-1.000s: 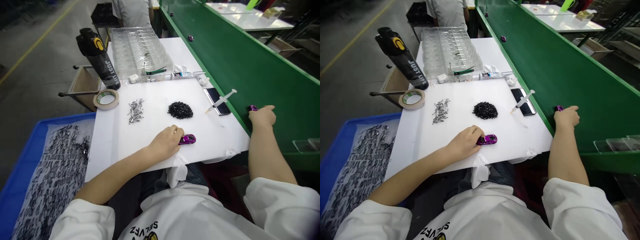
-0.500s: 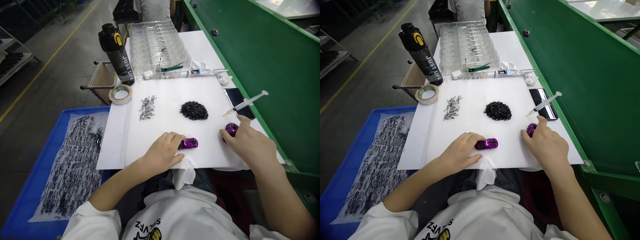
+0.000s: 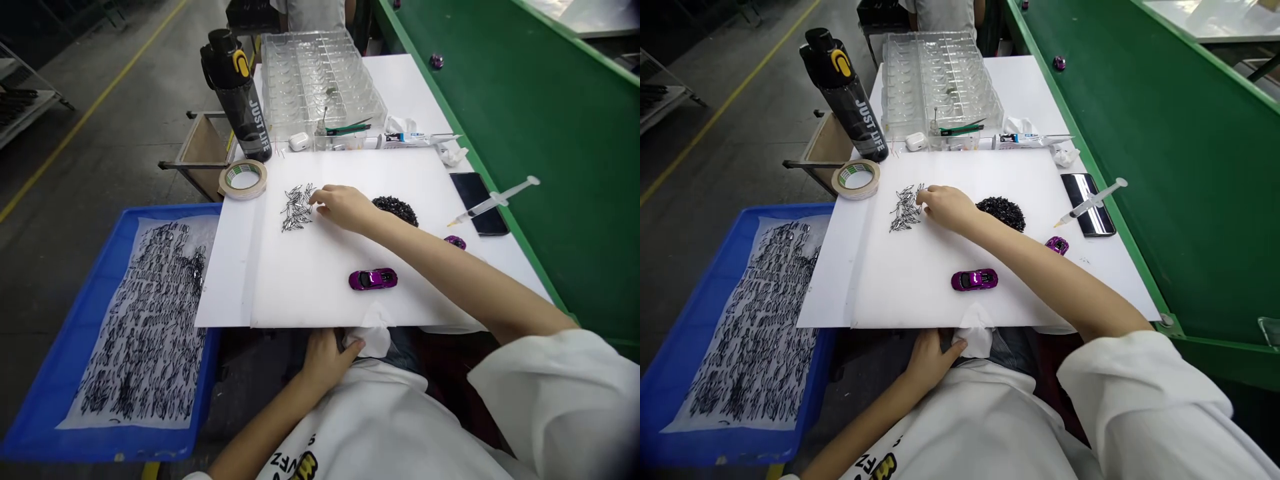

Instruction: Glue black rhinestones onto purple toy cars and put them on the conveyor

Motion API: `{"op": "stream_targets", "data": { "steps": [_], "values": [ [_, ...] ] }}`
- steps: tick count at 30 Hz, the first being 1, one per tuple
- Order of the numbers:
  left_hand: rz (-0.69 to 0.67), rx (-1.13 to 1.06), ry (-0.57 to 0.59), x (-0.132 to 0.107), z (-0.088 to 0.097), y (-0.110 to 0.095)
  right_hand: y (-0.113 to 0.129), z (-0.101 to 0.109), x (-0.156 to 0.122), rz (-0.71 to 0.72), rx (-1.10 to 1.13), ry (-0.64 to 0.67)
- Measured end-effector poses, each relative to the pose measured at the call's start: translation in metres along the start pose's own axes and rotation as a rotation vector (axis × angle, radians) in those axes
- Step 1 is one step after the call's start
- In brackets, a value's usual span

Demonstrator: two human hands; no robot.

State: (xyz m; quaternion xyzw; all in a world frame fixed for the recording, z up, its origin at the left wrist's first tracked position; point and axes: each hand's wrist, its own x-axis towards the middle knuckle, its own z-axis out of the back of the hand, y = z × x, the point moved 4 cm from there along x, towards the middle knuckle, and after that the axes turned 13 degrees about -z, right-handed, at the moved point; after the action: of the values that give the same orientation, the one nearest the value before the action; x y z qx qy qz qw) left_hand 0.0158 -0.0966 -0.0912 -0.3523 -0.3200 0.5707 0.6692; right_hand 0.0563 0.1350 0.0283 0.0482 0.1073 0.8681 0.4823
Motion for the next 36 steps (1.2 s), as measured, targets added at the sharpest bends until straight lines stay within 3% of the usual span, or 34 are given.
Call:
{"op": "stream_targets", "data": {
  "steps": [4,8,12,14,16,18,21,25,30,36],
  "values": [
    [0.063,-0.122,0.074,0.009,0.004,-0.008,-0.001,-0.012,0.026,0.033,-0.048,0.019],
    [0.041,-0.368,0.202,0.007,0.014,-0.014,-0.005,0.002,0.014,0.058,-0.079,0.016],
    [0.142,-0.673,0.261,0.000,0.014,-0.009,-0.006,0.041,-0.059,-0.047,0.122,-0.084],
    [0.228,-0.830,0.311,0.000,0.004,-0.009,-0.003,0.050,-0.112,-0.063,0.359,0.002],
    [0.313,-0.958,0.373,0.002,-0.008,-0.013,0.002,0.044,-0.165,-0.016,0.561,0.180],
    [0.387,-1.040,0.428,0.004,-0.020,-0.019,0.001,0.024,-0.206,-0.043,0.619,0.333],
    [0.453,-1.091,0.486,0.007,-0.031,-0.032,-0.009,-0.006,-0.238,-0.228,0.598,0.367],
    [0.446,-1.072,0.447,0.011,-0.031,-0.047,-0.018,-0.018,-0.246,-0.319,0.514,0.249],
    [0.382,-0.966,0.256,0.016,-0.025,-0.052,-0.018,-0.012,-0.243,-0.226,0.532,0.190],
    [0.344,-0.914,0.212,0.018,-0.021,-0.053,-0.022,-0.014,-0.241,-0.115,0.509,0.118]
  ]
}}
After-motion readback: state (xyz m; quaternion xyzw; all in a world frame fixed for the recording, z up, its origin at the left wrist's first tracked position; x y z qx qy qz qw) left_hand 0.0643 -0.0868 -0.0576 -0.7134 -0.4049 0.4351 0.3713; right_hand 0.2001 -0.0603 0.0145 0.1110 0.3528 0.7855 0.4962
